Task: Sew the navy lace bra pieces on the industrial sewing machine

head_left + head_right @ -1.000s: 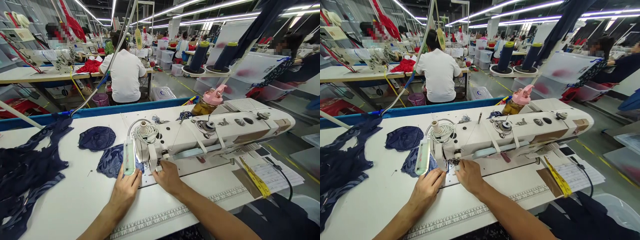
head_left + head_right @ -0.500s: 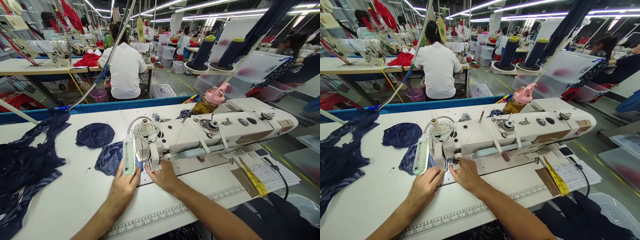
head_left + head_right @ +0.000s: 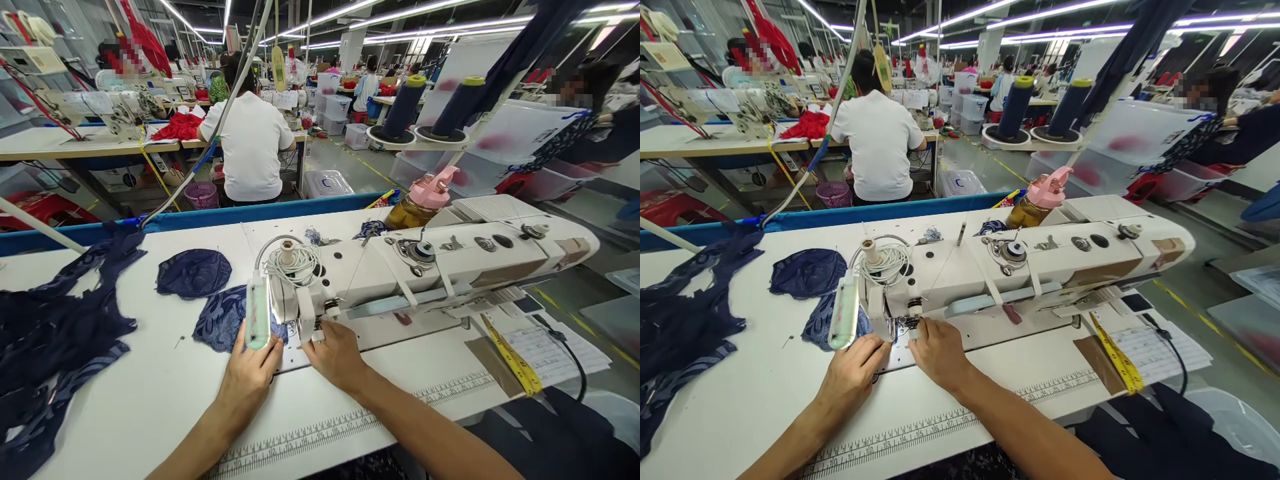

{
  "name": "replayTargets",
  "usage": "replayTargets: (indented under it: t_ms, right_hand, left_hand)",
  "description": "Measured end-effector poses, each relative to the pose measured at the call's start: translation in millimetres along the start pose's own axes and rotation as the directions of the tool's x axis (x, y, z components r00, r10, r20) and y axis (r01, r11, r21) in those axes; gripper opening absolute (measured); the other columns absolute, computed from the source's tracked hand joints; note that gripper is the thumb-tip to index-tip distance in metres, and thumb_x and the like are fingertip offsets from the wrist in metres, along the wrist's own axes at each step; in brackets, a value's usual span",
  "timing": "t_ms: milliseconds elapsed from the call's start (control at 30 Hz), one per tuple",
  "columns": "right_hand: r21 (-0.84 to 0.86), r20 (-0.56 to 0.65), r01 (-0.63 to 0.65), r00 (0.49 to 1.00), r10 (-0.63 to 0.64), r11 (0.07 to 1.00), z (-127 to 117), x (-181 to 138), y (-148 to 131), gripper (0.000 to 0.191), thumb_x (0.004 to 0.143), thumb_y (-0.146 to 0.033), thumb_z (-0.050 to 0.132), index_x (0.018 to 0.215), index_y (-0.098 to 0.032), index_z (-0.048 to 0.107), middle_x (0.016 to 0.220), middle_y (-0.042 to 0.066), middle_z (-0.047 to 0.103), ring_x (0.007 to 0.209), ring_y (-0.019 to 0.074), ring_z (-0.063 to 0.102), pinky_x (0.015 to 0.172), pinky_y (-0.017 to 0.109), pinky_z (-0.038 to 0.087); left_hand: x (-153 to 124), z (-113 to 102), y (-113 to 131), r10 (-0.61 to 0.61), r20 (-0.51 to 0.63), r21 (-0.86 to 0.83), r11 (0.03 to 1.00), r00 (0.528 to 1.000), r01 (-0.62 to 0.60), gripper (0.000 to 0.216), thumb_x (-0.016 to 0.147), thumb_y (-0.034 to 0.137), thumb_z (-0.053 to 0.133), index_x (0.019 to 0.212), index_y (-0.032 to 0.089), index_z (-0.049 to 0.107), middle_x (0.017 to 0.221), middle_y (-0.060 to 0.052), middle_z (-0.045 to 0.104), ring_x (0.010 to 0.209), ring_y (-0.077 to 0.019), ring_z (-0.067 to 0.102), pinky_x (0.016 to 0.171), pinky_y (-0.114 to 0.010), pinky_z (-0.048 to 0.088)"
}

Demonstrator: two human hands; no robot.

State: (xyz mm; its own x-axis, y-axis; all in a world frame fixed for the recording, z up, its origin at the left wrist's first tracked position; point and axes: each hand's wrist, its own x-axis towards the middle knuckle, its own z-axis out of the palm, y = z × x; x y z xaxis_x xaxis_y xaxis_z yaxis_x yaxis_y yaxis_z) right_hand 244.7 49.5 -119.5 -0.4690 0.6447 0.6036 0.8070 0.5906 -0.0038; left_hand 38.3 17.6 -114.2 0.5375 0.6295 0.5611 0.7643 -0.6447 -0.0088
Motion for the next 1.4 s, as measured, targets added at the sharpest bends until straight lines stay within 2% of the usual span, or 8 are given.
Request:
replayTargets:
  t_ms: [100,267,500,733,933,1033,1167,1400]
  right_hand:
    - [0.065,-0.013,0.056,0.998,-0.055,0.996,-1.4,0.0,-1.2,0.022,0.089,-0.015,0.052,0.069,-0.018,0.06,0.058,0.001,0.053,0.053,0.0138,0.046,0.053,0.028,0.034]
    - [0.204,0.061,0.127,0.988,-0.142,0.971,-0.3,0.0,-4.1,0.023,0.088,-0.013,0.049,0.098,-0.02,0.068,0.061,-0.002,0.058,0.054,0.0128,0.048,0.059,0.027,0.035]
    - [0.214,0.089,0.089,0.99,-0.11,0.973,2.3,-3.9,-3.6,0.024,0.086,-0.012,0.052,0.097,-0.02,0.071,0.055,-0.003,0.056,0.051,0.0122,0.045,0.063,0.027,0.034]
    - [0.255,0.093,0.089,0.989,-0.116,0.963,-0.9,-0.7,0.2,0.024,0.087,-0.012,0.051,0.1,-0.022,0.07,0.063,-0.002,0.059,0.055,0.0127,0.048,0.06,0.025,0.036]
    - [0.216,0.113,0.111,0.984,-0.138,0.97,-4.5,0.3,0.8,0.027,0.086,-0.014,0.052,0.103,-0.022,0.071,0.063,-0.001,0.058,0.055,0.0137,0.046,0.058,0.026,0.037]
    - [0.233,0.049,0.086,0.994,-0.1,0.969,-2.8,0.0,3.0,0.024,0.085,-0.013,0.048,0.086,-0.022,0.071,0.058,-0.002,0.052,0.051,0.0123,0.039,0.054,0.025,0.033]
    - [0.224,-0.023,0.033,0.999,-0.029,0.974,0.8,1.1,8.0,0.032,0.081,-0.01,0.045,0.051,-0.019,0.052,0.053,-0.001,0.043,0.047,0.0114,0.028,0.047,0.028,0.022]
    - [0.216,-0.062,0.017,0.998,-0.003,0.976,4.4,0.8,9.1,0.033,0.079,-0.01,0.045,0.047,-0.019,0.043,0.052,-0.001,0.036,0.049,0.0121,0.027,0.047,0.029,0.021]
  left_hand:
    - [-0.4,-0.6,-0.6,0.003,0.009,-0.013,1.0,1.0,-0.003,0.048,0.076,-0.011,0.038,0.11,0.012,0.063,0.103,-0.01,0.073,0.094,-0.022,0.067,0.096,-0.051,0.049]
    - [-1.3,0.8,-1.0,0.009,0.007,-0.022,1.0,1.0,-0.009,0.05,0.075,-0.012,0.038,0.111,0.011,0.063,0.102,-0.01,0.072,0.095,-0.0227,0.066,0.094,-0.05,0.051]
    - [-7.1,4.3,-0.9,-0.113,0.059,-0.141,0.983,0.992,0.121,0.048,0.08,-0.008,0.04,0.119,0.012,0.06,0.105,-0.01,0.07,0.104,-0.0239,0.063,0.1,-0.052,0.048]
    - [-3.1,2.8,0.1,-0.008,0.01,0.005,1.0,1.0,0.008,0.041,0.085,-0.007,0.041,0.112,0.012,0.064,0.103,-0.009,0.072,0.094,-0.0226,0.067,0.101,-0.055,0.045]
    - [-2.1,1.3,2.9,-0.004,0.001,0.033,0.999,1.0,0.004,0.04,0.087,-0.006,0.039,0.11,0.014,0.066,0.101,-0.008,0.073,0.094,-0.0211,0.067,0.102,-0.05,0.044]
    - [-2.0,1.6,4.2,-0.004,-0.009,0.06,0.998,1.0,0.005,0.043,0.085,-0.008,0.037,0.112,0.013,0.065,0.104,-0.009,0.073,0.095,-0.0215,0.067,0.1,-0.048,0.045]
    - [3.0,2.9,3.0,-0.01,0.021,0.078,0.997,1.0,0.008,0.043,0.084,-0.007,0.038,0.112,0.013,0.064,0.106,-0.01,0.072,0.097,-0.0223,0.067,0.101,-0.051,0.045]
    - [8.2,6.9,-3.0,-0.053,0.065,0.063,0.997,0.996,0.049,0.053,0.073,-0.009,0.042,0.115,0.016,0.061,0.099,-0.008,0.071,0.103,-0.0252,0.065,0.098,-0.054,0.049]
